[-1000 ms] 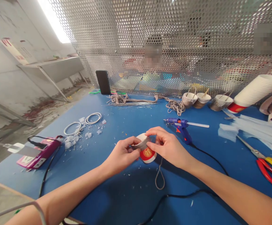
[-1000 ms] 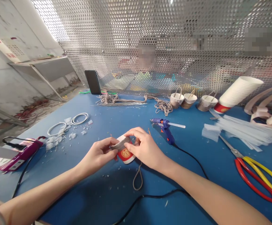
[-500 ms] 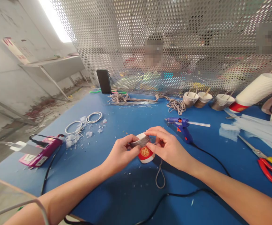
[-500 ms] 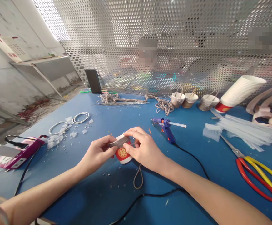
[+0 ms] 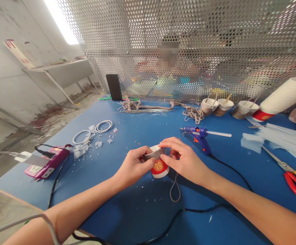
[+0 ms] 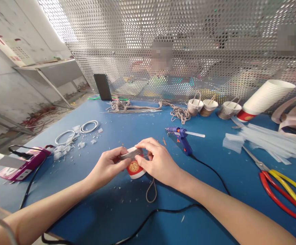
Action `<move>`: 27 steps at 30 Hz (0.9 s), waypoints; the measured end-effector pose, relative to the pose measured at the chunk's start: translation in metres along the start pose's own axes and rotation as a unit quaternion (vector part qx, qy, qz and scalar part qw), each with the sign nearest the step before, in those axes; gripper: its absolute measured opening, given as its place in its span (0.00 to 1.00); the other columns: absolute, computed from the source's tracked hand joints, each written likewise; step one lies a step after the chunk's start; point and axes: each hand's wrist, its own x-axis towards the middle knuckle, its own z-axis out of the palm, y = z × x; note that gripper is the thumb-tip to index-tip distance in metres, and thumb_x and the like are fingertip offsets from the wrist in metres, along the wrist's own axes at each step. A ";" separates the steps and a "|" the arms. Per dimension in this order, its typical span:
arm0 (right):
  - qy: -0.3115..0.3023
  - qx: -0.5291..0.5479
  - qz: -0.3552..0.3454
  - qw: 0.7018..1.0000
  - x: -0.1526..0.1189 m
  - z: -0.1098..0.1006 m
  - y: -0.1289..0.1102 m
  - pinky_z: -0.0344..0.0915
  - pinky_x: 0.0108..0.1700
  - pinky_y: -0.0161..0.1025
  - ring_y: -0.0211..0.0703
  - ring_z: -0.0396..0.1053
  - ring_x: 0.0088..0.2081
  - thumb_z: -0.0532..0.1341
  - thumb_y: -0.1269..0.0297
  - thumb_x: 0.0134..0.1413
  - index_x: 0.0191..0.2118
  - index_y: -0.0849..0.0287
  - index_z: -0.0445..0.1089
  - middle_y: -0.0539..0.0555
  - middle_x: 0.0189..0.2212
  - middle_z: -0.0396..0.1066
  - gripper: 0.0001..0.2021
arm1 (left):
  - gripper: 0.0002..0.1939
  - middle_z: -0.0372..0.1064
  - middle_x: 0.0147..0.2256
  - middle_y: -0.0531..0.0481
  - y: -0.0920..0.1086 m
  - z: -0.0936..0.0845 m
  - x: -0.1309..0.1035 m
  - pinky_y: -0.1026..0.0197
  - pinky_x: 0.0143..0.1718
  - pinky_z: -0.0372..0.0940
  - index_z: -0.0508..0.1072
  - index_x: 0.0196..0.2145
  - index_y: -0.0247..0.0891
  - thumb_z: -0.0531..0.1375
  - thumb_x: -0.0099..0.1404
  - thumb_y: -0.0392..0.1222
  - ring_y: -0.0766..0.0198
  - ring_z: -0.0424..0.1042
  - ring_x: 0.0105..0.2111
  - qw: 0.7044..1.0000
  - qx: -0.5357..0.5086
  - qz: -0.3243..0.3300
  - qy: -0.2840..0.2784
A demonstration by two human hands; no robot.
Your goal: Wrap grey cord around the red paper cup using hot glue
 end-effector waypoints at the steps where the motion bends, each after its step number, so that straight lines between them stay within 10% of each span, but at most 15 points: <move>1: -0.001 0.001 0.002 1.000 0.000 0.000 0.000 0.61 0.26 0.35 0.30 0.55 0.22 0.58 0.67 0.51 0.42 0.59 0.68 0.55 0.44 0.66 0.11 | 0.08 0.56 0.18 0.58 0.000 0.000 0.000 0.68 0.22 0.53 0.64 0.19 0.35 0.55 0.52 0.40 0.72 0.54 0.20 1.000 -0.002 -0.001 0.004; 27: 0.020 -0.013 -0.009 1.000 0.002 -0.002 0.000 0.64 0.27 0.34 0.32 0.60 0.24 0.55 0.68 0.55 0.40 0.57 0.69 0.53 0.40 0.68 0.08 | 0.05 0.56 0.19 0.59 0.001 0.000 0.001 0.68 0.23 0.53 0.64 0.20 0.35 0.57 0.49 0.37 0.72 0.55 0.22 0.998 -0.060 -0.025 0.007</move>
